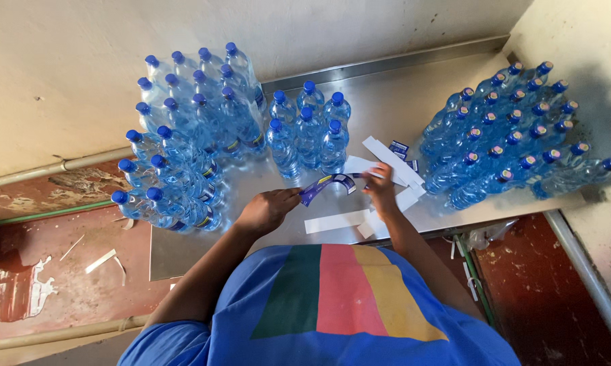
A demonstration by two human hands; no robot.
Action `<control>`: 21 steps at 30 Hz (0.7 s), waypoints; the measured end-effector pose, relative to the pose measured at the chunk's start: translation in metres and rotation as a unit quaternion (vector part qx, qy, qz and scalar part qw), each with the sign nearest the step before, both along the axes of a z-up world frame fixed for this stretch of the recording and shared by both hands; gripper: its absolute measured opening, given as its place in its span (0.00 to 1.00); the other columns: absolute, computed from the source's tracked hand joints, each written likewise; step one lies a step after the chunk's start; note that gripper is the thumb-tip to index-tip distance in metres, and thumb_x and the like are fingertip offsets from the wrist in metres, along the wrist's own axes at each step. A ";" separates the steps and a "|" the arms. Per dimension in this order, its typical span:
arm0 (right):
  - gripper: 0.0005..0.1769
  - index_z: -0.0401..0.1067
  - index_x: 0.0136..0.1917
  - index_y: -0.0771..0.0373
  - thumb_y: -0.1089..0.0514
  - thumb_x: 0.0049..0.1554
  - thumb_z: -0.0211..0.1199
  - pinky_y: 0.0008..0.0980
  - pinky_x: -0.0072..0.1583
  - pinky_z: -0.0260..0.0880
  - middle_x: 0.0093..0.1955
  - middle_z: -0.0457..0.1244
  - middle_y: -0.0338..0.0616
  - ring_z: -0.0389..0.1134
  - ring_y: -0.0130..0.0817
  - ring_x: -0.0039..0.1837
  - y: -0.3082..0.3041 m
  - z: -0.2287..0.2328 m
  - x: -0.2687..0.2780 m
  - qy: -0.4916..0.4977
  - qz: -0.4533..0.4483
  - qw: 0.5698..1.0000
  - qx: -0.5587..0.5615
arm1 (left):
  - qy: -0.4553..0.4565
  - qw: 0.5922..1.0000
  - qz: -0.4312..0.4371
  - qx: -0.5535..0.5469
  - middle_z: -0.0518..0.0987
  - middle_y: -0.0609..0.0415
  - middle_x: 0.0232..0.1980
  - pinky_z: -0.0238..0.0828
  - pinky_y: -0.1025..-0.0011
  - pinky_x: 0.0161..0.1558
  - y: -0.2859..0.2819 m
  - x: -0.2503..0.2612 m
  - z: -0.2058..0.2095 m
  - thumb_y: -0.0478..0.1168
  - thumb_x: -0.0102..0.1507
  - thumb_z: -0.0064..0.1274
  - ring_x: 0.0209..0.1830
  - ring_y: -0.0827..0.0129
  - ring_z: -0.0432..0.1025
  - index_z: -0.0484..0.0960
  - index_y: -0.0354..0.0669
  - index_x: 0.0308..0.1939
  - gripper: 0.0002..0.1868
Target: The person stands at a metal table and repeatedly picks up clear plastic water bottles. They apply blue and yellow adhesive labels around the center of each bottle by hand, then place the labeled bottles into a group on the table. The process is repeated for several bottles throughout the video.
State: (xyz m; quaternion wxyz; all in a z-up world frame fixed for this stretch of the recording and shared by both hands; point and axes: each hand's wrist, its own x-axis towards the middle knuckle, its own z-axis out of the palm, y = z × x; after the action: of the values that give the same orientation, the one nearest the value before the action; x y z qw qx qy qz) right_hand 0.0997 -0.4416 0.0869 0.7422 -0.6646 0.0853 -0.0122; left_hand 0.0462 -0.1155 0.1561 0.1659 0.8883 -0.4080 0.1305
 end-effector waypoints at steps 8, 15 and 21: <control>0.16 0.76 0.58 0.72 0.71 0.57 0.74 0.34 0.49 0.87 0.48 0.62 0.45 0.74 0.33 0.46 0.026 0.018 -0.010 0.017 0.032 0.999 0.030 | 0.019 0.999 0.007 -0.048 0.88 0.51 0.57 0.85 0.64 0.46 0.003 0.010 -0.021 0.31 0.73 0.50 0.51 0.56 0.86 0.87 0.44 0.57 0.13; 0.14 0.81 0.58 0.75 0.67 0.60 0.77 0.43 0.50 0.86 0.45 0.74 0.61 0.80 0.45 0.46 -0.009 0.011 -0.019 0.061 0.047 0.996 -0.051 | 0.080 0.988 -0.008 -0.133 0.90 0.51 0.58 0.85 0.60 0.53 0.030 0.023 -0.052 0.28 0.73 0.53 0.56 0.55 0.85 0.90 0.43 0.54 0.12; 0.08 0.88 0.52 0.53 0.50 0.62 0.78 0.40 0.57 0.79 0.46 0.75 0.42 0.79 0.43 0.53 -0.043 0.033 -0.030 -0.007 0.054 0.915 -0.399 | 0.275 0.919 0.137 -0.246 0.86 0.26 0.60 0.78 0.37 0.64 0.023 0.032 -0.047 0.28 0.63 0.63 0.64 0.29 0.78 0.85 0.27 0.62 0.22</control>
State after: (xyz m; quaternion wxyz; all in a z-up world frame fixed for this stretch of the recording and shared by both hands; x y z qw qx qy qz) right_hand 0.0698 -0.4849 0.1194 0.4158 -0.9088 0.0321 -0.0093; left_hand 0.0787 -0.0929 0.1096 0.4649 0.8677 -0.1758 -0.0015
